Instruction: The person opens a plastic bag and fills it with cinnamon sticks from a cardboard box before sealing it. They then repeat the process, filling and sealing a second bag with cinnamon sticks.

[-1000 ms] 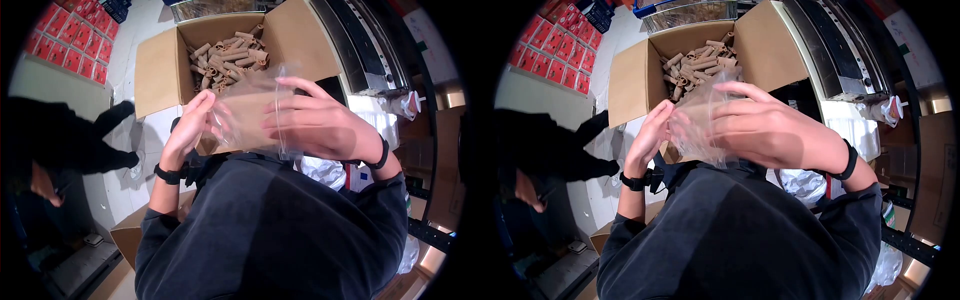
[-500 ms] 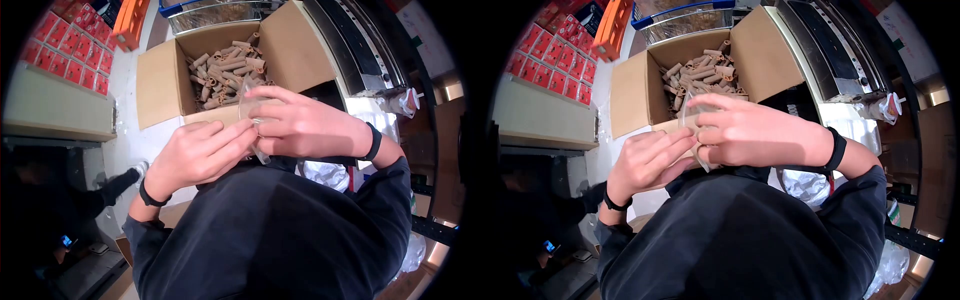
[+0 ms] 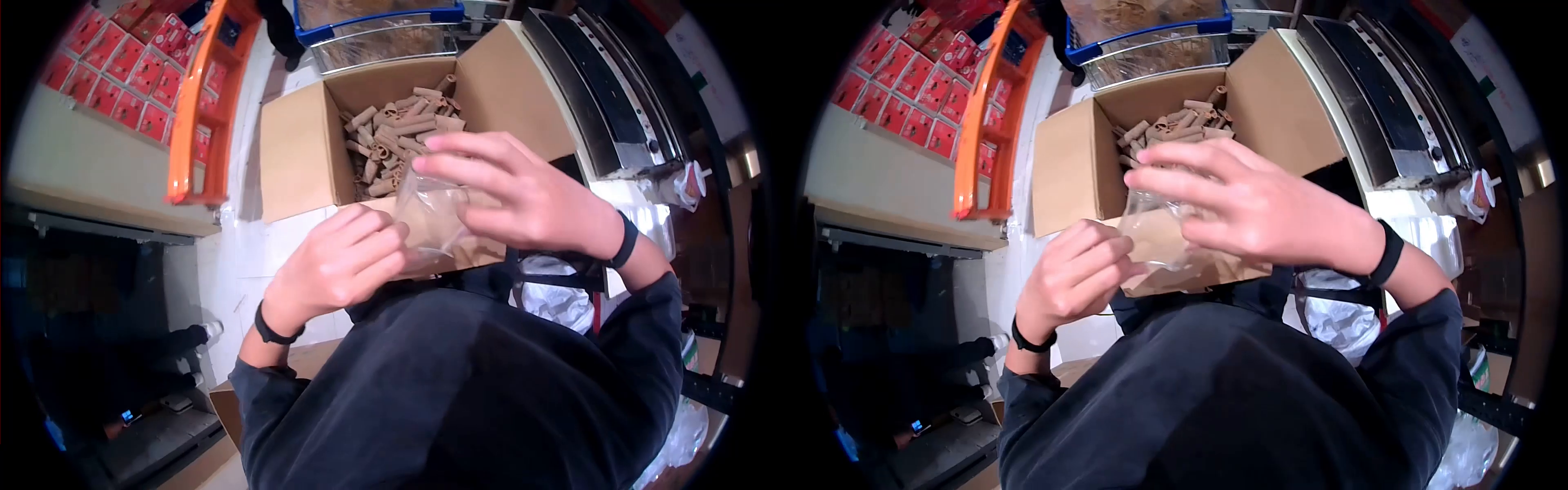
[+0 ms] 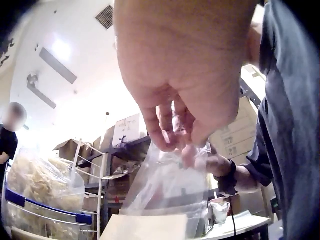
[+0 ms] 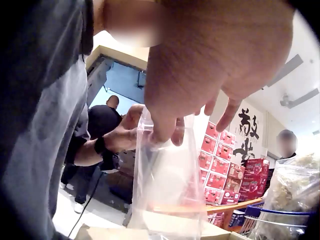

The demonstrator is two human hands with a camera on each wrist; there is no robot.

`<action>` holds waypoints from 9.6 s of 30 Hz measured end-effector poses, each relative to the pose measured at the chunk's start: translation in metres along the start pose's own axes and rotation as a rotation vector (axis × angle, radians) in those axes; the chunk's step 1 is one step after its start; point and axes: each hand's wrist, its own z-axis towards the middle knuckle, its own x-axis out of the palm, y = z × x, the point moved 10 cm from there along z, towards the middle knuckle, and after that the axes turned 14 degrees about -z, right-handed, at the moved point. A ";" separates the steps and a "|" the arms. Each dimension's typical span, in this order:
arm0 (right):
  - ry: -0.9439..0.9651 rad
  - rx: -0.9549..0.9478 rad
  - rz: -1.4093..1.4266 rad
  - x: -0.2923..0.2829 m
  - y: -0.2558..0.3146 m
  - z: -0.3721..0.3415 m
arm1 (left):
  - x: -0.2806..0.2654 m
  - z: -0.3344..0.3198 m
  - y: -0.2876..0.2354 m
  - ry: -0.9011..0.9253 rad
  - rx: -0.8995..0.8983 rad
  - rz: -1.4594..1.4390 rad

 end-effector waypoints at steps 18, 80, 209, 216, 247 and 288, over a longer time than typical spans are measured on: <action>0.235 -0.058 -0.025 0.029 0.006 -0.012 | 0.010 -0.009 -0.016 -0.006 0.036 0.113; 0.628 0.626 -0.278 0.322 -0.220 -0.069 | -0.074 -0.113 0.016 -0.572 -0.311 0.122; 0.916 -0.101 0.290 0.129 0.015 0.023 | 0.008 -0.038 0.034 -0.179 -0.274 0.194; 0.267 -0.068 0.669 0.025 -0.041 0.061 | -0.002 -0.046 0.036 -0.241 -0.338 0.212; -0.106 0.457 0.302 -0.032 -0.090 0.026 | -0.012 -0.041 0.055 -0.327 -0.451 0.172; 0.669 0.061 0.436 0.077 -0.006 0.004 | 0.016 -0.022 0.046 -0.248 -0.341 0.119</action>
